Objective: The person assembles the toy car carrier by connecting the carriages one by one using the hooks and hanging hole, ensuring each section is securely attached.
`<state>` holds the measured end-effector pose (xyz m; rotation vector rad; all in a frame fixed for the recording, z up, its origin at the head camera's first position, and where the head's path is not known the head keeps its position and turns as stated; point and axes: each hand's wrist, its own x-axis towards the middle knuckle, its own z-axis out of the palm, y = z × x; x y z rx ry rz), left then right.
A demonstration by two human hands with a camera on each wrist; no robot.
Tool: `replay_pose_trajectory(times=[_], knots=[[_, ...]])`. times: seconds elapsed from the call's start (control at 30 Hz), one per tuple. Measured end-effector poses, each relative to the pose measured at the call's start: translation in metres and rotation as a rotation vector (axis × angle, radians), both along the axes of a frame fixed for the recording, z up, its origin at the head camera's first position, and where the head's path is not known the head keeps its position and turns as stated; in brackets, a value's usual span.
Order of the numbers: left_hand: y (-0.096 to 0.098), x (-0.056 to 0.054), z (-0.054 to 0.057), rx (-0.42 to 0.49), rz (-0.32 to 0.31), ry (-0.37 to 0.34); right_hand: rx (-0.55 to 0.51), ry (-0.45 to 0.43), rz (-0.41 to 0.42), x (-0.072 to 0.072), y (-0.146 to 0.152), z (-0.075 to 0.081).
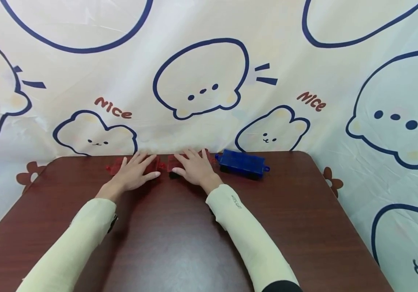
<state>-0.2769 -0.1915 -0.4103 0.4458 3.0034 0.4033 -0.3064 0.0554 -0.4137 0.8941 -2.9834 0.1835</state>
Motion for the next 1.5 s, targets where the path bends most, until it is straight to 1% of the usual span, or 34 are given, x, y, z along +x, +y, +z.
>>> replay_pose_trajectory(times=[0.1, 0.3, 0.5, 0.63, 0.77, 0.93, 1.27, 1.5], knots=[[0.004, 0.000, 0.001, -0.001, -0.004, 0.007, 0.008, 0.004, -0.005, 0.000, 0.002, 0.000], [0.012, 0.001, 0.001, 0.010, -0.014, 0.033, -0.014, 0.013, 0.002, 0.001, 0.008, 0.000], [0.021, 0.002, 0.001, -0.011, -0.012, 0.080, -0.042, 0.048, 0.011, 0.001, 0.015, 0.005], [0.026, 0.004, 0.003, -0.016, -0.012, 0.098, -0.047, 0.048, -0.002, 0.001, 0.019, 0.008], [0.030, 0.006, 0.006, -0.030, -0.013, 0.127, -0.034, 0.049, -0.014, 0.002, 0.022, 0.010], [0.035, 0.006, 0.007, -0.050, -0.023, 0.155, -0.016, 0.076, -0.028, 0.004, 0.027, 0.011], [0.045, 0.007, 0.010, -0.064, -0.033, 0.184, 0.000, 0.107, -0.045, 0.003, 0.038, 0.014], [0.051, 0.009, 0.011, -0.049, -0.040, 0.181, -0.006, 0.092, -0.057, 0.005, 0.044, 0.014]])
